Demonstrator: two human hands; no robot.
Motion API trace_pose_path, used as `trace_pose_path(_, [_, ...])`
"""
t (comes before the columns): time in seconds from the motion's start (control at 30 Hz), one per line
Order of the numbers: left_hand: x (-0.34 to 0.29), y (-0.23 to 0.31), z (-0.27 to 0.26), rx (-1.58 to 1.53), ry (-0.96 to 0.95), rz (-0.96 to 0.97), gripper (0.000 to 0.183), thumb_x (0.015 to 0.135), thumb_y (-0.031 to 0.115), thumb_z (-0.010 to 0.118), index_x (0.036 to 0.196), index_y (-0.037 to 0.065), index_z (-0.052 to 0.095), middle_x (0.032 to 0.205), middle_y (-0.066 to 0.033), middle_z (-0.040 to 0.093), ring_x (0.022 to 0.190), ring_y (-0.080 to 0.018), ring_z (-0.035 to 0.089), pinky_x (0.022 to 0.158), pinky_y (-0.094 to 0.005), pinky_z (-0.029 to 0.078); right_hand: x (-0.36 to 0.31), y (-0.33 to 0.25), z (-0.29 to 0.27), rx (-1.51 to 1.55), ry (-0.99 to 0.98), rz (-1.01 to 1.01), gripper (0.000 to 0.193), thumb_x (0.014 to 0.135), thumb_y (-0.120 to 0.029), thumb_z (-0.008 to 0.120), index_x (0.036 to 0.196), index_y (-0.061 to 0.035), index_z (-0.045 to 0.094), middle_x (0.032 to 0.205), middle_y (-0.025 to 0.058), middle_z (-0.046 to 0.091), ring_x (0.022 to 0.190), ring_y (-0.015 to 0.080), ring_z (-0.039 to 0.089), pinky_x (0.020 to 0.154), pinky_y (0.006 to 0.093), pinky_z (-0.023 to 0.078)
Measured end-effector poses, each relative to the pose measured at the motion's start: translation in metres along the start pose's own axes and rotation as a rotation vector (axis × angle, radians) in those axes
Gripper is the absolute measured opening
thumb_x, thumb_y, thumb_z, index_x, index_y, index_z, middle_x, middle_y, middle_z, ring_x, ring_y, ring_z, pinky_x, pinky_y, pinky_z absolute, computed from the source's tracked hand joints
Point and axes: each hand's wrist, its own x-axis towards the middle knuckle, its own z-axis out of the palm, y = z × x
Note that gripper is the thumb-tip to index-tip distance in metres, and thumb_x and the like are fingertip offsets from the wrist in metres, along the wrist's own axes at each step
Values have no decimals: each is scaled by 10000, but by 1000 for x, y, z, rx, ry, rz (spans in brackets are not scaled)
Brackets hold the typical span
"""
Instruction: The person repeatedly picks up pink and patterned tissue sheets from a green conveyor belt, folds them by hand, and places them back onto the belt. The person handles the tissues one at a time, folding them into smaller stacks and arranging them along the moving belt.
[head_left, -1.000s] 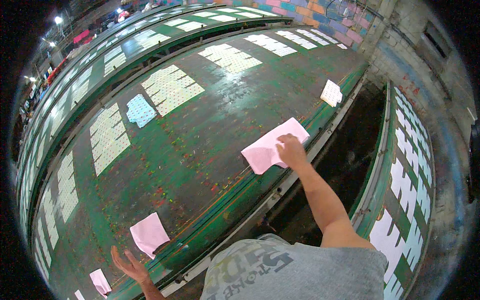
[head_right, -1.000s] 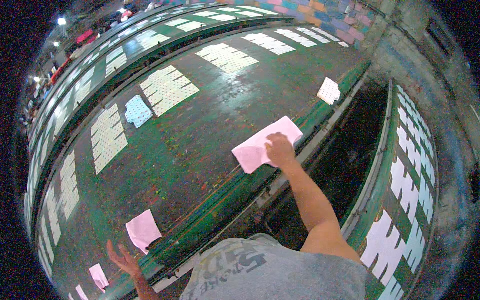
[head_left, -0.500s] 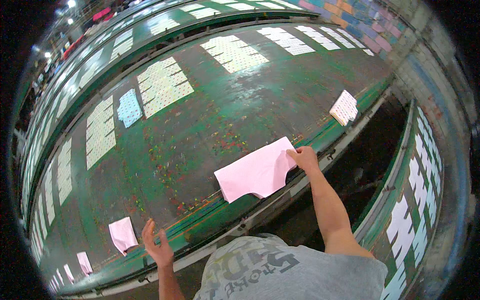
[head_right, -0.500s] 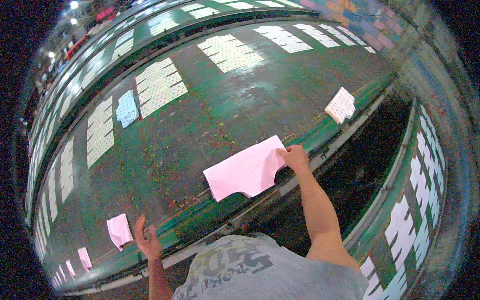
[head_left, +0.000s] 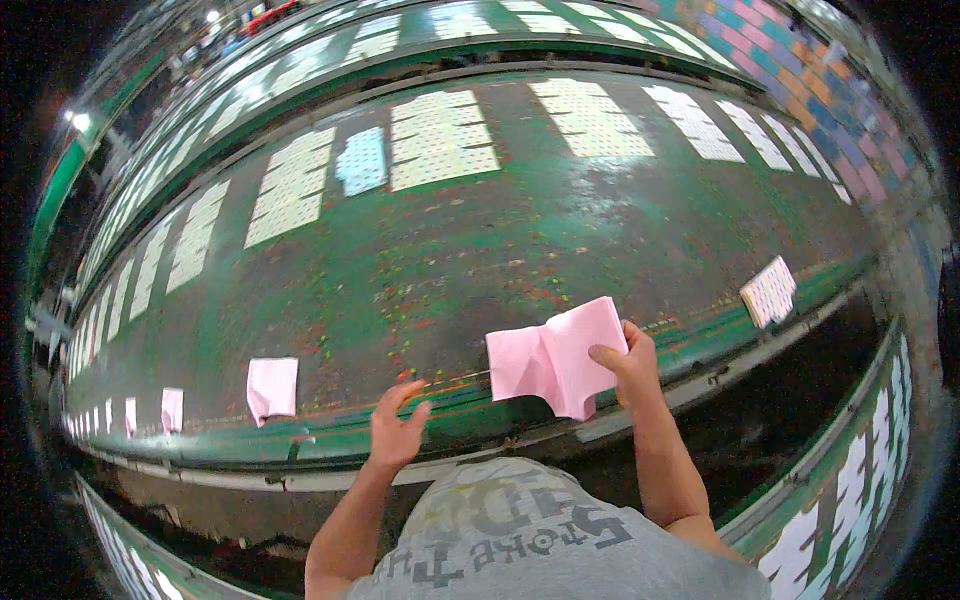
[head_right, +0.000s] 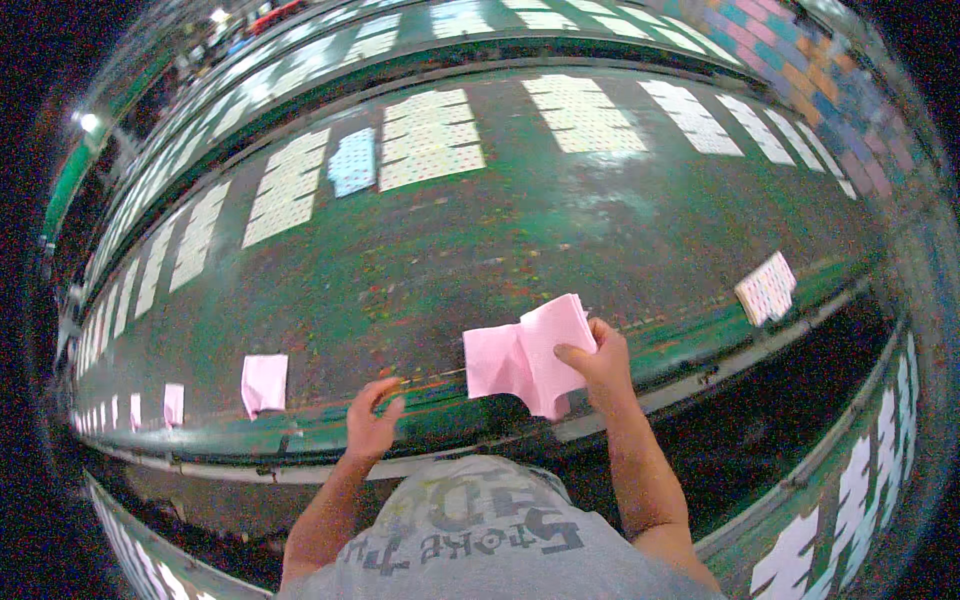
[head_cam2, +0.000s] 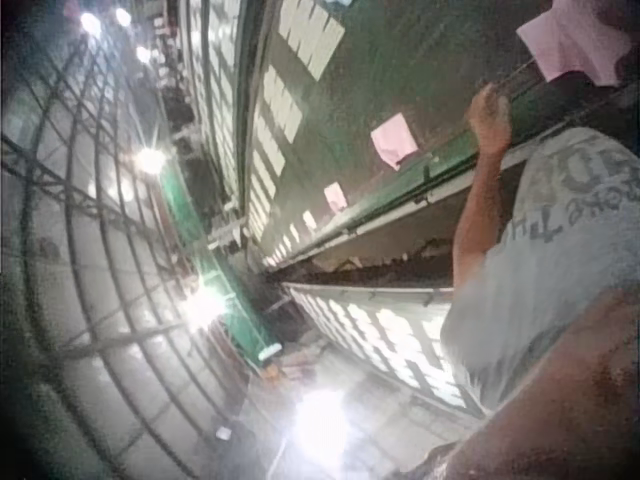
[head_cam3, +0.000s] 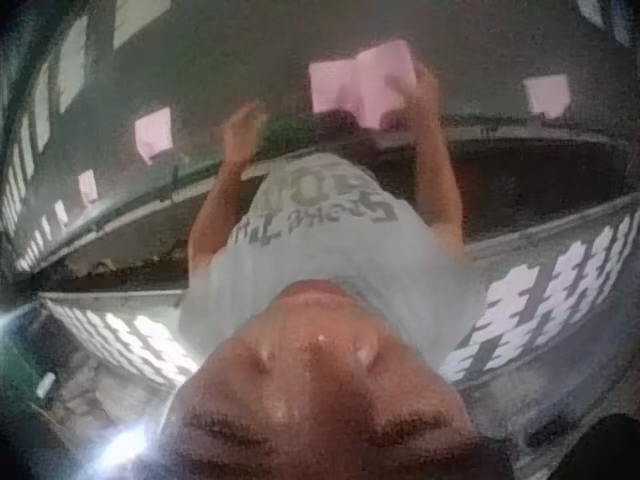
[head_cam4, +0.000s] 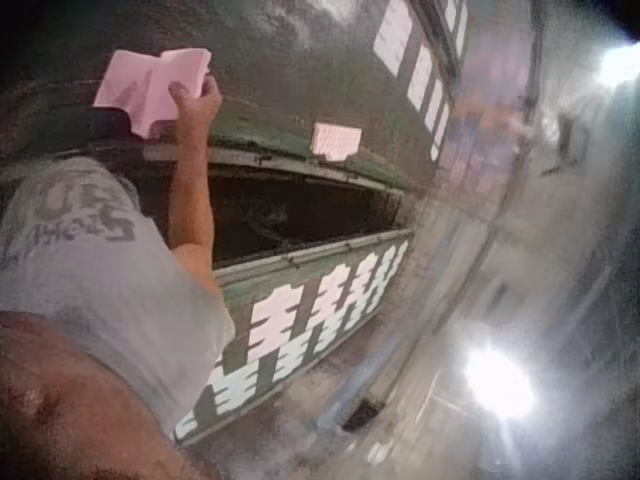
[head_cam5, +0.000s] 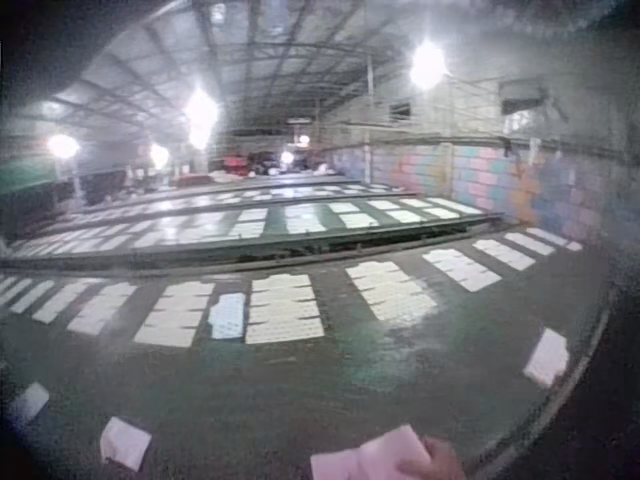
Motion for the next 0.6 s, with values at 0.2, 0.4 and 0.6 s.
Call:
trace_pose_path(0.2, [20, -16, 25, -941, 13, -500, 486, 1054, 263, 669, 1470, 32, 567, 1437, -103, 642, 1316, -261, 609, 1106, -440, 483, -51, -81, 106, 293, -260, 49, 495, 731, -95, 842, 1178, 24, 667, 1049, 113, 743, 920, 208, 732, 839, 373, 594])
trace_pose_path(0.4, [14, -2, 2, -793, -179, 112, 885, 983, 724, 565, 1553, 53, 477, 1535, -160, 564, 1368, -348, 577, 1118, -531, 492, -79, -129, 162, 520, -325, -36, 717, 739, -200, 833, 1332, 103, 569, 1169, 190, 708, 1006, 298, 738, 871, 425, 610])
trace_pose_path(0.6, [-39, 4, -87, -1934, -93, -389, 990, 911, 764, 635, 1566, 44, 452, 1556, -182, 542, 1392, -371, 568, 1092, -579, 514, -67, -94, 177, 397, -231, 159, 595, 793, -200, 801, 1263, 94, 585, 1072, 161, 692, 939, 273, 733, 800, 403, 621])
